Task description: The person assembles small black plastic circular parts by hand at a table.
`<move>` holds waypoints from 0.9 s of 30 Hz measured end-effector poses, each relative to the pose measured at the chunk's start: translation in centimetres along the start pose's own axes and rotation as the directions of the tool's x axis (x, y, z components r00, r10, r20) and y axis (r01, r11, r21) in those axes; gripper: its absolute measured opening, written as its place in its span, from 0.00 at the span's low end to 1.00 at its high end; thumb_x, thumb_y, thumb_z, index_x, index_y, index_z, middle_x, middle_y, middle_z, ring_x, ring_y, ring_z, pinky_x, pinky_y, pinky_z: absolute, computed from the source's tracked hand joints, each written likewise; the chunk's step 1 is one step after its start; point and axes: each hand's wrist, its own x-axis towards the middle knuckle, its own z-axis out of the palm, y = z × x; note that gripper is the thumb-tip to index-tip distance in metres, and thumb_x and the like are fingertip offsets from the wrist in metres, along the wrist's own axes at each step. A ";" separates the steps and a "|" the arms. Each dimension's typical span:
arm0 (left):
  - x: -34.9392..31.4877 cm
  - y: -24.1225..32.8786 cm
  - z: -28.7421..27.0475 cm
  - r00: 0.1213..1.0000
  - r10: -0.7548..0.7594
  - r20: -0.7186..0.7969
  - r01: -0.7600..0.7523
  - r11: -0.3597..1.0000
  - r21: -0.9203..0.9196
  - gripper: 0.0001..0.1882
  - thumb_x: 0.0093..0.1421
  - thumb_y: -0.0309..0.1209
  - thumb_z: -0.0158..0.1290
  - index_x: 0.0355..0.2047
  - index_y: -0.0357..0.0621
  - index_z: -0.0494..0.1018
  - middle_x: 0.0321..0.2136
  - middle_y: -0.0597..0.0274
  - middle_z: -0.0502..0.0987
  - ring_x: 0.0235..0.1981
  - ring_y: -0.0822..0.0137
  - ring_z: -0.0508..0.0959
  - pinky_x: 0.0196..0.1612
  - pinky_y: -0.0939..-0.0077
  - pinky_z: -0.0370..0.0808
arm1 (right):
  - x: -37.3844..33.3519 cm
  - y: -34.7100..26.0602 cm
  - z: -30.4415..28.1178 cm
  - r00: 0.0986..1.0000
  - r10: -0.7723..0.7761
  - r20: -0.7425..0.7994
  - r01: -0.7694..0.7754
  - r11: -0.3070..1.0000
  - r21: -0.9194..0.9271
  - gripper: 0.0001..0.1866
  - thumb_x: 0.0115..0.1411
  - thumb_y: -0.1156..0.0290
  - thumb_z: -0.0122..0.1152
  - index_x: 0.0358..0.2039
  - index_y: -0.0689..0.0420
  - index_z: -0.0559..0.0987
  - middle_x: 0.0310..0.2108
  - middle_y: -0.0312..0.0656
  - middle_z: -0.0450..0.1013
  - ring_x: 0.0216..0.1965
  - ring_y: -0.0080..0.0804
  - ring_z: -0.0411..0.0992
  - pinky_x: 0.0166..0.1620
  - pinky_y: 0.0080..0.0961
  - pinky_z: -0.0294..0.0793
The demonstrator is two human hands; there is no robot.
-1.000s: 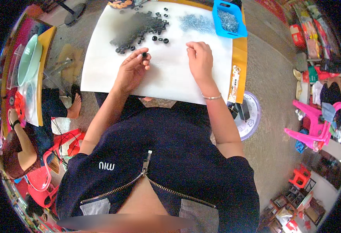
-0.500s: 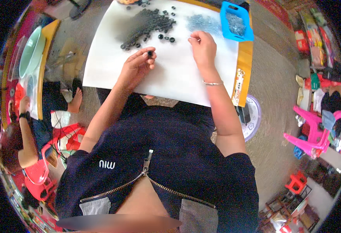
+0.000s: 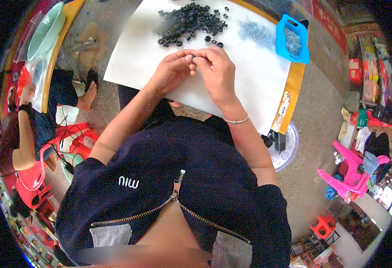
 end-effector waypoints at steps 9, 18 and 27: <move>0.0 0.2 0.7 0.999 0.005 -0.034 -0.004 1.000 0.025 0.14 0.63 0.27 0.47 0.47 0.32 0.67 0.32 0.58 0.73 0.29 0.72 0.73 0.37 0.80 0.73 | -0.9 2.0 -1.4 0.990 -0.046 -0.136 0.048 0.999 0.007 0.07 0.56 0.79 0.57 0.35 0.61 0.80 0.31 0.41 0.74 0.32 0.24 0.72 0.36 0.20 0.71; 0.1 0.2 0.5 1.000 0.009 -0.021 -0.009 1.000 -0.028 0.14 0.63 0.26 0.44 0.48 0.32 0.66 0.37 0.55 0.72 0.31 0.72 0.73 0.37 0.79 0.73 | 1.9 7.1 -4.1 0.973 -0.003 -0.229 -0.052 0.971 -0.233 0.07 0.52 0.77 0.60 0.33 0.60 0.80 0.29 0.41 0.74 0.28 0.27 0.72 0.34 0.22 0.71; 0.1 0.3 0.4 1.000 0.013 -0.011 -0.014 0.999 -0.038 0.14 0.63 0.26 0.45 0.48 0.32 0.66 0.36 0.55 0.72 0.31 0.72 0.73 0.37 0.77 0.73 | 4.4 7.1 -1.8 0.960 -0.273 -0.053 0.192 0.789 -0.584 0.07 0.49 0.72 0.63 0.30 0.55 0.80 0.32 0.39 0.72 0.37 0.37 0.68 0.42 0.33 0.65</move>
